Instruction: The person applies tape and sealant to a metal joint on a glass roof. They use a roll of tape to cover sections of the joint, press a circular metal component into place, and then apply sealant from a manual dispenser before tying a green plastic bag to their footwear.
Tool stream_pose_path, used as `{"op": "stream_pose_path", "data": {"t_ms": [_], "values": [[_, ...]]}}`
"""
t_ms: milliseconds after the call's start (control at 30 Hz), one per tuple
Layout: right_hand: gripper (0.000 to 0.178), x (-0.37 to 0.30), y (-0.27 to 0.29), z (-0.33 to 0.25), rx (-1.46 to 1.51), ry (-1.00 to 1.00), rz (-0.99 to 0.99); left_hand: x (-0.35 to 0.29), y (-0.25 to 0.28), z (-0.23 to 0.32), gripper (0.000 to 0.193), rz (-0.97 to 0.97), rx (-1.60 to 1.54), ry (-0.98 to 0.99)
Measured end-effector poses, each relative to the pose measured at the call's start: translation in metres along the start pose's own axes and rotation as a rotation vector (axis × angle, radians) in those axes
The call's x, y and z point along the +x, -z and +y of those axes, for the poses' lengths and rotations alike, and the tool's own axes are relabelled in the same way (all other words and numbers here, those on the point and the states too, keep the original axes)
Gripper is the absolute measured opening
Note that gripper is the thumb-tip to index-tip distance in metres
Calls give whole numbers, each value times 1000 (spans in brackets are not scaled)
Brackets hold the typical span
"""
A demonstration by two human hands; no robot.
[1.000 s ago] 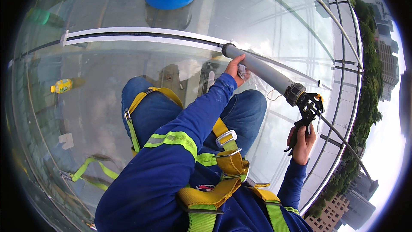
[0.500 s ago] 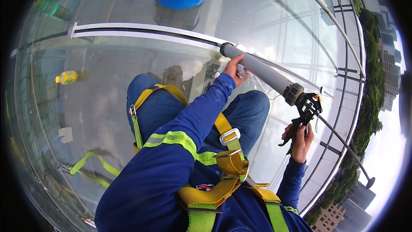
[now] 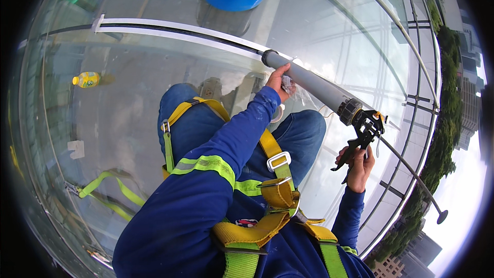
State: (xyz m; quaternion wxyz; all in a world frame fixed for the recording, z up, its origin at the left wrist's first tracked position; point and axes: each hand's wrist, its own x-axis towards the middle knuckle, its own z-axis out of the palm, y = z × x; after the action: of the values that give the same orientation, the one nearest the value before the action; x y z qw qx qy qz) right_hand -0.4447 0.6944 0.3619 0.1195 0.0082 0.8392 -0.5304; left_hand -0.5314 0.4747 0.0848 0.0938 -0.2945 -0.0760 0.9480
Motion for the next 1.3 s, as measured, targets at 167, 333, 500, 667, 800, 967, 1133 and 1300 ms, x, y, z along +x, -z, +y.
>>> {"op": "stream_pose_path", "data": {"t_ms": [167, 333, 500, 667, 800, 967, 1133, 1300], "values": [[56, 5, 8, 1, -129, -41, -78, -2, 8, 15, 31, -42, -23, 4], [56, 9, -21, -2, 31, 64, -27, -5, 9, 23, 30, -17, -19, -28], [57, 18, -10, -5, -93, -15, -126, -10, 12, 38, 30, -52, -22, -51], [57, 20, -24, -6, -28, 59, -115, -14, 12, 45, 28, -59, -36, -68], [59, 22, -30, -18, -46, 72, -118, -21, 6, 48, 26, -38, -55, -91], [58, 27, -22, -22, -148, -13, -187, -25, 6, 57, 26, -76, -71, -91], [58, 27, -40, -28, -17, 61, -153, -26, 1, 61, 27, -67, -88, -109], [59, 34, -31, -35, -174, 23, -190, -30, -1, 66, 28, -46, -91, -122]]}}
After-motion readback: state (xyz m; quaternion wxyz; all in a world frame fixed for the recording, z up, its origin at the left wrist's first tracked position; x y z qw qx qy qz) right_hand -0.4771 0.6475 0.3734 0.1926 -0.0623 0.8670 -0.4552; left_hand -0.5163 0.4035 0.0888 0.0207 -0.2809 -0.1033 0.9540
